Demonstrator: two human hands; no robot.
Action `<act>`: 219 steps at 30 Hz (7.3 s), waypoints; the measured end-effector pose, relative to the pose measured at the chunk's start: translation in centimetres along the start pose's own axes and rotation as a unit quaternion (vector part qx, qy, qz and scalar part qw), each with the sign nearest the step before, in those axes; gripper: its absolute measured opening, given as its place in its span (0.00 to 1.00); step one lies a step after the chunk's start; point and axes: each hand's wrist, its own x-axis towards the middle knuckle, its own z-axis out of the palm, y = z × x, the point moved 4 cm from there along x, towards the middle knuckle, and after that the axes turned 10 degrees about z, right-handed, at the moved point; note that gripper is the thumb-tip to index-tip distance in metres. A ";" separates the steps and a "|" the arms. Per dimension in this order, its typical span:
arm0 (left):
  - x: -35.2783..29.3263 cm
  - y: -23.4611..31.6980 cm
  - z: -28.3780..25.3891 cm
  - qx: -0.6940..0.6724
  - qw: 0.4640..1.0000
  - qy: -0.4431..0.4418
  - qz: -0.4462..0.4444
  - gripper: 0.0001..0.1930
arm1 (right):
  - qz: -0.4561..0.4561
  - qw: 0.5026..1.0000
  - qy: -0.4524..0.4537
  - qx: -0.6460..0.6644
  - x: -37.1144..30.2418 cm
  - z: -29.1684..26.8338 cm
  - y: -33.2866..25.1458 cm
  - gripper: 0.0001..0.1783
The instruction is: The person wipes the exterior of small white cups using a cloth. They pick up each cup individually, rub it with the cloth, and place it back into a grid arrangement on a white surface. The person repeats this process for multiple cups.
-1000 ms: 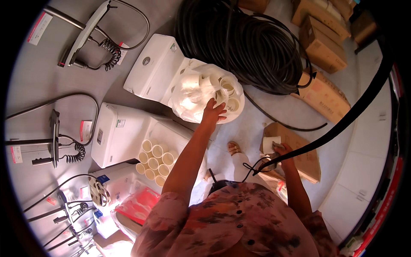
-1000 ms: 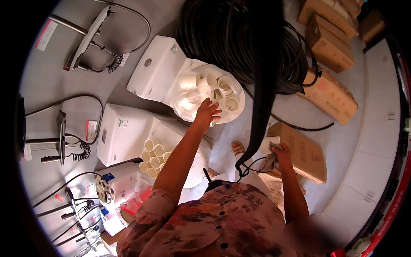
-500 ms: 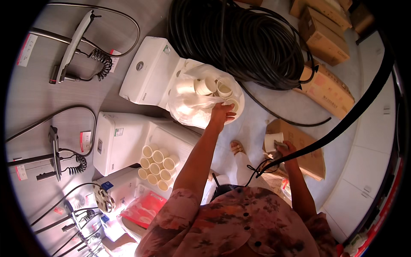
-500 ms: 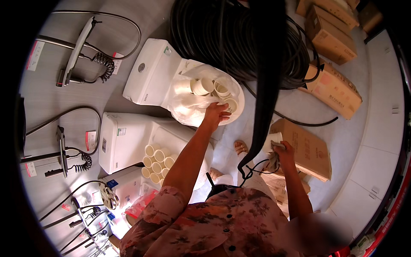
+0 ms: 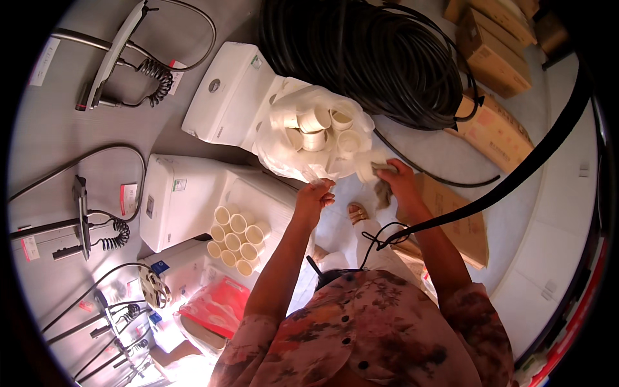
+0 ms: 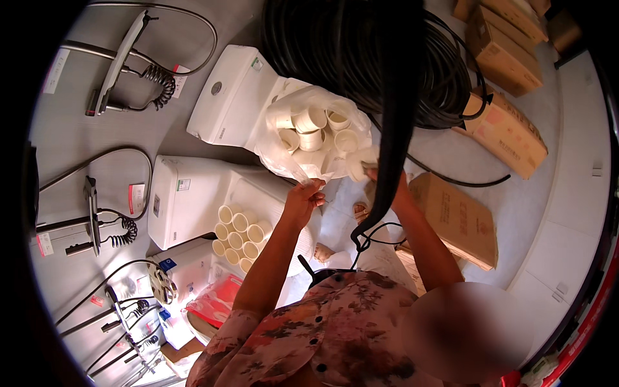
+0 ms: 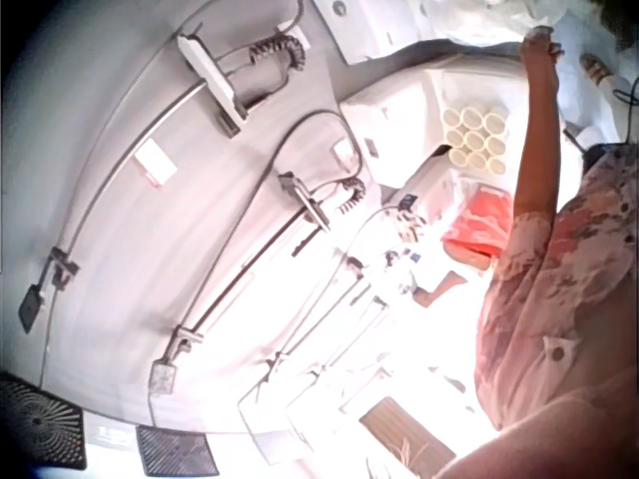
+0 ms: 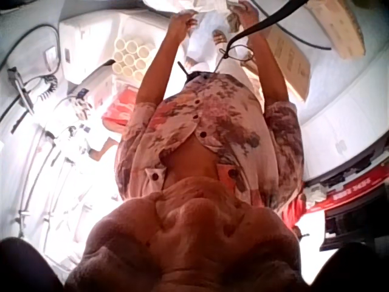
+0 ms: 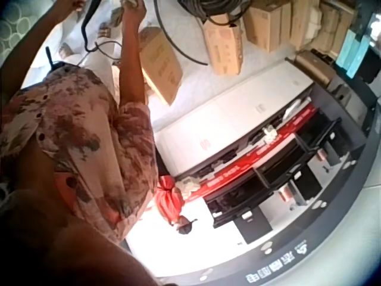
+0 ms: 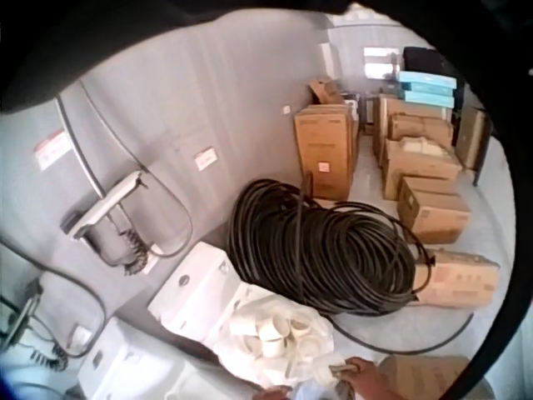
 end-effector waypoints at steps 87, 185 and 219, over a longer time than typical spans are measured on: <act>-4.0 -3.4 -5.0 -0.195 0.980 0.047 -0.016 0.15 | 0.104 0.971 -0.194 0.093 10.3 10.3 3.7 0.16; -23.3 -7.4 -19.4 -0.099 0.917 0.383 0.054 0.10 | 0.112 0.985 -0.135 -0.003 1.7 -4.4 5.3 0.19; -38.6 4.7 -15.1 -0.040 0.926 0.115 0.356 0.12 | -0.257 0.836 -0.409 -0.261 -37.2 26.3 -4.5 0.13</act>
